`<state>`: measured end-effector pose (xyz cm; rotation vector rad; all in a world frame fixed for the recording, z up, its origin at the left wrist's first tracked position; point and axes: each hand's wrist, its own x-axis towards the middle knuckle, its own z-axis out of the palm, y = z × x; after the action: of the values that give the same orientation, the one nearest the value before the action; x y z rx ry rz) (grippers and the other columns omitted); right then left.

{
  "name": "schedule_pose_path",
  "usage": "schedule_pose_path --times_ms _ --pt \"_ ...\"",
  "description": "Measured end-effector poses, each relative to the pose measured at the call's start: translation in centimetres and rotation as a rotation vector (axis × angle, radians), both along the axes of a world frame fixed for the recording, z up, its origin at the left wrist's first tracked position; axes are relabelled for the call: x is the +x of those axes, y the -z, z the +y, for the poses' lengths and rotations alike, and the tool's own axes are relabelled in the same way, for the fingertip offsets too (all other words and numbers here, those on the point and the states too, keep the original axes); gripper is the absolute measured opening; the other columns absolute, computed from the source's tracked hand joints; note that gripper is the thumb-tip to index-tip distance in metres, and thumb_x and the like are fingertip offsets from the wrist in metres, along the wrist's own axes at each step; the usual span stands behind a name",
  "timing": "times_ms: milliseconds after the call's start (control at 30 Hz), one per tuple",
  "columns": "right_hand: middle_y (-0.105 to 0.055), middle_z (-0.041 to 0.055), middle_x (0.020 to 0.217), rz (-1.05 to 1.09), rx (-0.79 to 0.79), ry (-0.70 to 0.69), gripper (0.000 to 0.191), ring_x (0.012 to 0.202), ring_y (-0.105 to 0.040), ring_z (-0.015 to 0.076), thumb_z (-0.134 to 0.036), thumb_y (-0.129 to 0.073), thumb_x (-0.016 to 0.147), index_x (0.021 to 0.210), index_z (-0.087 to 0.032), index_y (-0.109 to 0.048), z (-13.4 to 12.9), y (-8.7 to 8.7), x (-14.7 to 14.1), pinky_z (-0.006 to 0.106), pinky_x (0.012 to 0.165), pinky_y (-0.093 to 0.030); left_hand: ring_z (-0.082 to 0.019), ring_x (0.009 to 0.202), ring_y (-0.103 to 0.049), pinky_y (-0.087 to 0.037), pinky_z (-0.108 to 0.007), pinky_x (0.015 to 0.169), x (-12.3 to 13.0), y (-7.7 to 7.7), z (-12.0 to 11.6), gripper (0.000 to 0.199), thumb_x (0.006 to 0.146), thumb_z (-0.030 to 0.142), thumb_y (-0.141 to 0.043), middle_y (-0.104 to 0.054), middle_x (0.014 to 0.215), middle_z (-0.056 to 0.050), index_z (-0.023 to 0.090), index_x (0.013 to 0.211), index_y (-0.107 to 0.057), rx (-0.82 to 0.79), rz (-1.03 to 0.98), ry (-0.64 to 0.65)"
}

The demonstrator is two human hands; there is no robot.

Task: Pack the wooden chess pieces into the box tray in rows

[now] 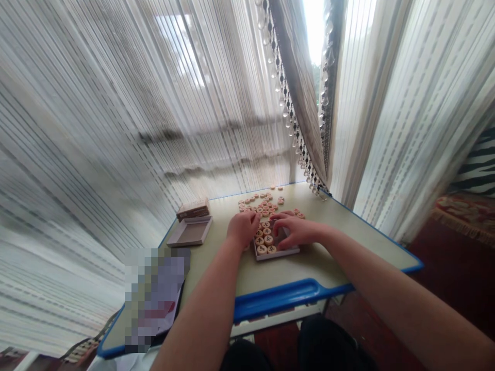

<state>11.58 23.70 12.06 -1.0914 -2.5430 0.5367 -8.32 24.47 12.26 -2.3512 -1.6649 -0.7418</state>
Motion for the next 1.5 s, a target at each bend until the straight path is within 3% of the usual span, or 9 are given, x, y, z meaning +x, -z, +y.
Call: schedule_pose_path --times_ms 100,233,333,467,667,900,1200,1333,1500 --pt "-0.051 0.0033 0.121 0.075 0.078 0.068 0.018 0.117 -0.038 0.0235 -0.023 -0.061 0.064 0.082 -0.022 -0.064 0.6 0.1 0.0 0.036 0.099 -0.028 -0.014 0.062 -0.051 -0.03 -0.026 0.058 0.0 -0.1 -0.1 0.041 0.085 0.04 -0.033 -0.064 0.069 -0.005 0.018 0.065 -0.061 -0.008 -0.019 0.007" --pt "-0.061 0.0057 0.102 0.076 0.232 0.367 0.021 0.101 -0.05 0.0211 -0.014 -0.049 0.07 0.084 -0.019 -0.063 2.1 0.5 0.7 0.032 0.089 -0.037 -0.013 0.064 -0.051 -0.03 -0.026 0.059 -0.1 -0.1 -0.1 0.04 0.085 0.039 -0.033 -0.063 0.07 -0.005 0.018 0.064 -0.06 -0.012 -0.028 0.0" --pt "-0.063 0.0073 0.099 0.008 0.217 0.582 0.027 0.094 -0.054 0.0219 -0.011 -0.047 0.069 0.089 -0.02 -0.063 3.1 0.9 1.8 0.031 0.08 -0.041 -0.013 0.064 -0.051 -0.031 -0.025 0.06 -0.3 -0.1 -0.1 0.039 0.086 0.038 -0.033 -0.063 0.07 -0.005 0.018 0.065 -0.059 0.008 -0.026 0.002" --pt "-0.066 0.0089 0.093 -0.056 0.103 0.693 0.026 0.084 -0.059 0.0236 -0.013 -0.051 0.068 0.089 -0.021 -0.065 3.6 1.2 2.7 0.031 0.066 -0.044 -0.013 0.064 -0.051 -0.031 -0.025 0.06 -0.4 -0.1 -0.2 0.039 0.086 0.038 -0.033 -0.063 0.071 -0.005 0.018 0.065 -0.059 0.021 -0.029 0.002" --pt "-0.068 0.0094 0.085 -0.045 0.073 0.673 0.02 0.078 -0.061 0.0234 -0.031 -0.055 0.071 0.082 -0.021 -0.068 3.1 1.0 2.5 0.031 0.064 -0.044 -0.014 0.068 -0.053 -0.032 -0.025 0.063 -0.5 -0.2 -0.2 0.038 0.086 0.037 -0.033 -0.064 0.074 -0.006 0.018 0.069 -0.061 0.008 -0.037 -0.02" --pt "-0.068 0.0127 0.077 -0.124 0.128 0.703 0.036 0.079 -0.059 0.0256 -0.05 -0.051 0.073 0.074 -0.019 -0.069 3.3 1.3 2.4 0.034 0.068 -0.043 -0.014 0.065 -0.052 -0.031 -0.025 0.06 -0.3 -0.2 -0.2 0.038 0.086 0.038 -0.033 -0.063 0.071 -0.005 0.018 0.065 -0.059 0.004 -0.022 -0.013" --pt "-0.067 0.0102 0.084 -0.078 0.227 0.578 0.027 0.081 -0.058 0.0226 -0.037 -0.051 0.073 0.079 -0.018 -0.069 3.0 0.8 2.2 0.03 0.071 -0.041 -0.013 0.061 -0.05 -0.028 -0.026 0.058 -0.1 0.0 -0.1 0.038 0.086 0.037 -0.034 -0.062 0.068 -0.004 0.018 0.063 -0.058 0.044 -0.02 0.022" --pt "-0.067 0.0067 0.078 -0.112 0.156 0.488 0.021 0.072 -0.059 0.0198 -0.026 -0.052 0.068 0.078 -0.02 -0.069 2.7 0.6 2.2 0.027 0.064 -0.041 -0.013 0.061 -0.049 -0.028 -0.026 0.058 0.1 -0.1 -0.3 0.037 0.086 0.036 -0.034 -0.061 0.067 -0.004 0.018 0.063 -0.058 0.044 -0.028 0.029" --pt "-0.067 0.0058 0.078 -0.152 0.154 0.466 0.022 0.073 -0.059 0.0196 -0.031 -0.056 0.066 0.08 -0.021 -0.069 2.8 0.9 2.2 0.026 0.062 -0.041 -0.013 0.061 -0.049 -0.029 -0.026 0.058 0.2 -0.1 -0.5 0.038 0.085 0.037 -0.034 -0.061 0.067 -0.004 0.018 0.064 -0.058 0.038 -0.014 0.014"
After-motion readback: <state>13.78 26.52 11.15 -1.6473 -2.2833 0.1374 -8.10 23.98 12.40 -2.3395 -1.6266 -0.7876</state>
